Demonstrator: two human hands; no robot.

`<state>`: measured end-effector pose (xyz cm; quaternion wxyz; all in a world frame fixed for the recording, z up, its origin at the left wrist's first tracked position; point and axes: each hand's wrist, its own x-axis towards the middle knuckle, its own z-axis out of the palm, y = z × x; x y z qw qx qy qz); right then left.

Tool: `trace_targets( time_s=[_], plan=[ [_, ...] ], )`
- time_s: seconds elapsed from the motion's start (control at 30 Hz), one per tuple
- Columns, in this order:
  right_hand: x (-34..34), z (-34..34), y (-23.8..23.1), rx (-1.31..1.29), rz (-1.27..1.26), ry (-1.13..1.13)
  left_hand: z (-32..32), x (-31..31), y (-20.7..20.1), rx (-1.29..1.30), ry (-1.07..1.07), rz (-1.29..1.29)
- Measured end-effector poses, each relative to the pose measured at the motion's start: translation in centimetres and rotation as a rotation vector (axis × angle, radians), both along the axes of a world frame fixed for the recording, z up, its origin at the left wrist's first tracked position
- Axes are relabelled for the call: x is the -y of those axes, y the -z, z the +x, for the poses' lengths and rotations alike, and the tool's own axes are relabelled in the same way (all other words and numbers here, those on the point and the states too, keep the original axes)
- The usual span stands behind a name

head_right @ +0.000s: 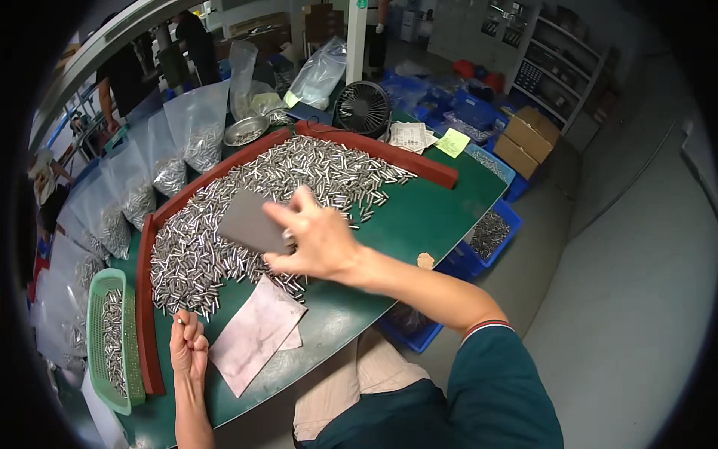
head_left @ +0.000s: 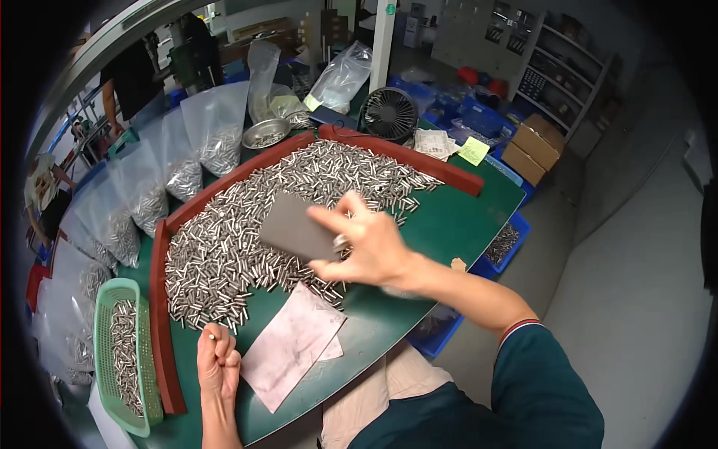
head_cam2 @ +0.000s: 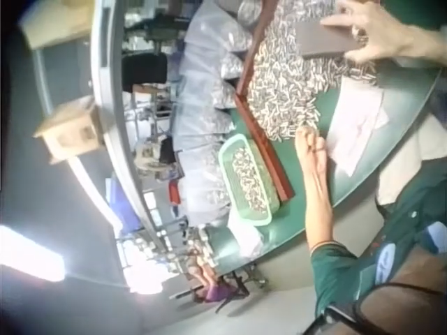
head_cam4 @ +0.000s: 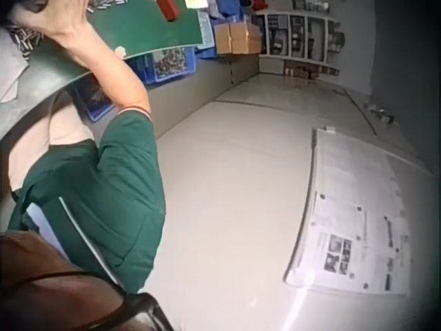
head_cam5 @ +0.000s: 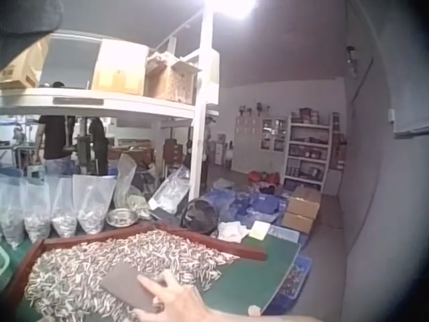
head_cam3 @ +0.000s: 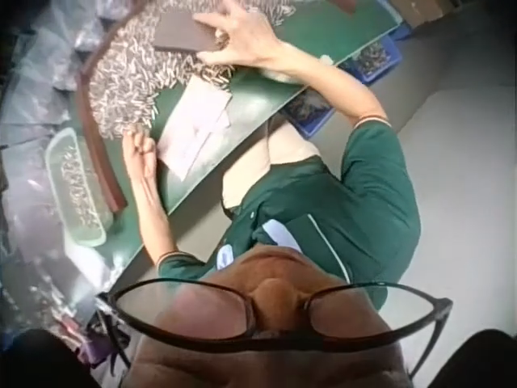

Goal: Sorting and inspecting small cylindrical metal components at a workbench.

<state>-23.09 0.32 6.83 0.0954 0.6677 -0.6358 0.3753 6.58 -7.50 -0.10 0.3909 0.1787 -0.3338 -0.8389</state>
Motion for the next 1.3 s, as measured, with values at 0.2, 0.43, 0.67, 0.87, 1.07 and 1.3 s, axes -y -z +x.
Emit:
trace_targets(
  time_s=[0.2, 0.43, 0.67, 0.87, 1.07, 1.3],
  plan=[
    [-5.7, -17.4, -1.3, -0.077, 0.068, 0.680, -0.6, 0.2, 0.4, -0.044, 0.041, 0.120],
    [-12.2, -31.9, 0.3, -0.002, 0.453, 1.060, -0.8, 0.6, 0.9, -0.032, 0.079, 0.138],
    [-10.9, -32.4, 1.3, 0.097, 0.417, 1.075, -0.9, 0.7, 1.4, -0.004, 0.095, 0.114],
    [-9.5, -33.0, 1.8, 0.039, 0.562, 1.169, -1.1, 0.6, 1.6, 0.040, 0.079, 0.103],
    [-8.6, -33.0, 1.9, 0.057, 0.525, 0.761, -1.2, 0.7, 1.7, 0.036, 0.104, 0.105],
    [-10.9, -33.4, 2.2, 0.068, 0.544, 0.820, -1.7, 0.6, 1.5, 0.028, 0.088, 0.131]
  ],
)
